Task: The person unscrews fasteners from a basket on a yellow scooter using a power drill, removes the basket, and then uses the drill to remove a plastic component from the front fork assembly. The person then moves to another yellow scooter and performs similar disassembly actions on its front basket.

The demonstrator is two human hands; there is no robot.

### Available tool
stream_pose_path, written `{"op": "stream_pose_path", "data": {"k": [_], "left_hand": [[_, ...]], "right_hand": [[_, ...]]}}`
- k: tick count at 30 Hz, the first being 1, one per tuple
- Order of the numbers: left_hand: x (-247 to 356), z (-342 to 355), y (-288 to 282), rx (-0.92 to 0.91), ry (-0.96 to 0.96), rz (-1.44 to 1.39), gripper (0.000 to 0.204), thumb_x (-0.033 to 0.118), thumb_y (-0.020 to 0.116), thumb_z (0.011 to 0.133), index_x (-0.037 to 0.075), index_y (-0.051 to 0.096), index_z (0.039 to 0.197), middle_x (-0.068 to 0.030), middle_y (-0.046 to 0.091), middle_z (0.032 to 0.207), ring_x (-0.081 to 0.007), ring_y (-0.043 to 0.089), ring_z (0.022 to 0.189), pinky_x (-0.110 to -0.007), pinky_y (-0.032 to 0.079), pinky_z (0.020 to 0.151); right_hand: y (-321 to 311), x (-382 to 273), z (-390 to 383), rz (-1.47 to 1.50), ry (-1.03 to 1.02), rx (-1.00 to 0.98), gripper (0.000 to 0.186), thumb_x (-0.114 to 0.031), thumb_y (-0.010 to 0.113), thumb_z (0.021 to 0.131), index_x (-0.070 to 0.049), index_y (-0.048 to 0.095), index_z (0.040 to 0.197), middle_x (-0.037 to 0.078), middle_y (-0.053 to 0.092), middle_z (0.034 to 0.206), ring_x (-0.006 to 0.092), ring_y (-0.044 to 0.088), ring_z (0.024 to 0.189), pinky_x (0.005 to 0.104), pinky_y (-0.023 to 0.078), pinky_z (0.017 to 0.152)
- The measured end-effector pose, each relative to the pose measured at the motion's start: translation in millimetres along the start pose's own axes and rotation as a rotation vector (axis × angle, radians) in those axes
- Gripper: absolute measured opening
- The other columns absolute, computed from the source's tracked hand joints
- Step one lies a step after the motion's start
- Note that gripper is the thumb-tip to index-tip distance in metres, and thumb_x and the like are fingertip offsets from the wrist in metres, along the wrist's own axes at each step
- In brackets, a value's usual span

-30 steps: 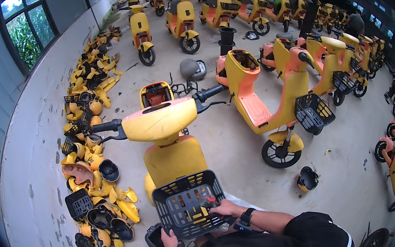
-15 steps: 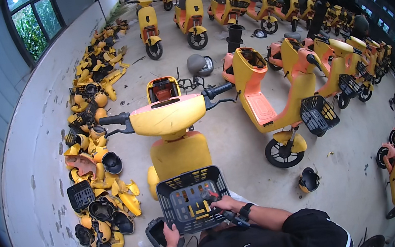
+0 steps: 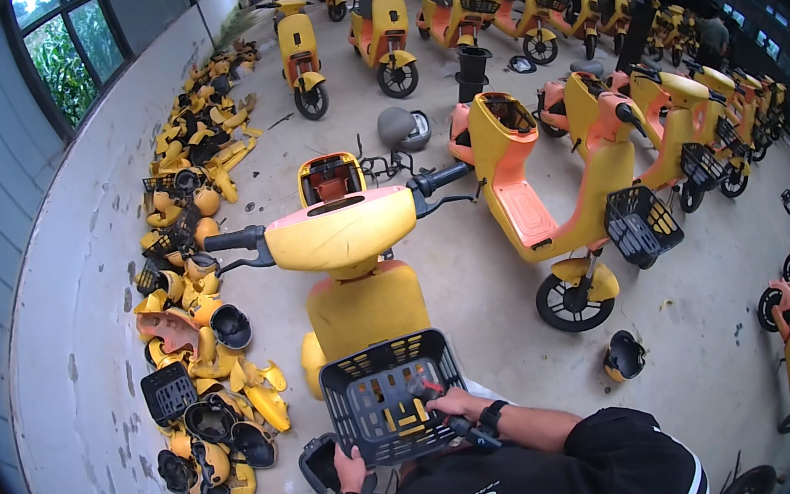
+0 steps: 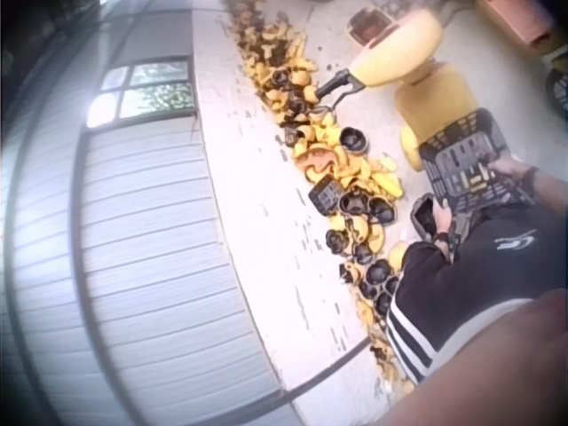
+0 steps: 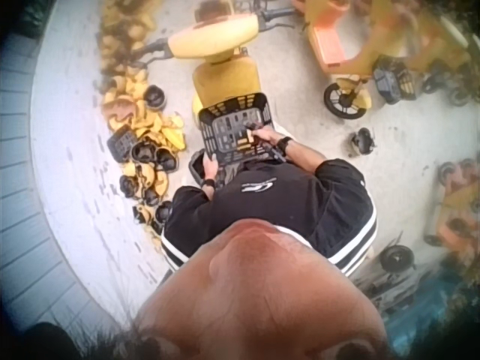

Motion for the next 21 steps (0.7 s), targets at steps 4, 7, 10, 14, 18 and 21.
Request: {"op": "stream_pose_path", "data": {"k": [4,7,10,14,18,21], "left_hand": [[-3.2,4.1,2.2,-0.039,0.008,0.000,0.033,0.005,0.052,0.093,0.005,0.045,0.126,-0.0143,0.058,0.107,-0.0293,0.066,0.084,-0.039,0.061,0.051],[-7.4,7.7,1.0,-0.007,0.020,-0.013,0.031,0.004,0.053,0.092,0.005,0.048,0.123,-0.0147,0.061,0.104,-0.0286,0.067,0.082,-0.038,0.061,0.050],[-2.4,11.2,6.4,-0.027,0.028,0.002,0.032,0.004,0.053,0.092,0.004,0.048,0.123,-0.0146,0.061,0.104,-0.0288,0.066,0.082,-0.038,0.061,0.050],[-32.2,27.7,-1.5,0.025,0.179,0.058,0.032,0.004,0.052,0.092,0.003,0.048,0.124,-0.0144,0.060,0.105,-0.0284,0.066,0.082,-0.037,0.061,0.050],[-13.5,14.4,1.9,-0.020,0.098,0.009,0.034,0.003,0.051,0.093,0.004,0.046,0.126,-0.0148,0.060,0.106,-0.0282,0.067,0.081,-0.037,0.061,0.050],[2.1,3.4,1.8,-0.046,0.039,-0.011,0.037,0.003,0.051,0.093,0.006,0.045,0.129,-0.0154,0.060,0.109,-0.0285,0.067,0.081,-0.037,0.061,0.050]], "right_hand": [[1.4,2.7,-0.2,0.053,0.038,-0.002,0.044,-0.029,0.068,0.080,0.010,0.063,0.100,0.014,0.066,0.089,0.0207,0.064,0.064,0.0312,0.051,0.056],[-0.1,2.1,-0.7,0.051,0.030,0.013,0.044,-0.030,0.069,0.079,0.008,0.064,0.099,0.012,0.066,0.087,0.0197,0.064,0.064,0.0303,0.052,0.058],[-4.8,3.5,-1.9,0.074,0.042,0.020,0.044,-0.033,0.070,0.078,0.006,0.065,0.097,0.011,0.066,0.086,0.0191,0.063,0.065,0.0302,0.052,0.061],[0.2,-2.6,-14.1,0.088,0.078,0.000,0.043,-0.033,0.070,0.079,0.006,0.065,0.097,0.012,0.066,0.088,0.0200,0.064,0.067,0.0309,0.052,0.060],[-2.3,0.6,-21.1,0.116,0.089,0.033,0.043,-0.033,0.069,0.079,0.007,0.064,0.096,0.012,0.065,0.087,0.0211,0.064,0.068,0.0320,0.053,0.059],[-0.6,-1.4,-29.1,0.132,0.124,0.008,0.049,-0.034,0.070,0.078,0.008,0.063,0.101,0.015,0.065,0.090,0.0226,0.065,0.068,0.0323,0.055,0.059]]}}
Point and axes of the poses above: each hand's wrist, its own z-axis towards the middle knuckle, its own y-axis out of the palm, x = y × z, the point moved 7 cm from there along z, towards the middle knuckle
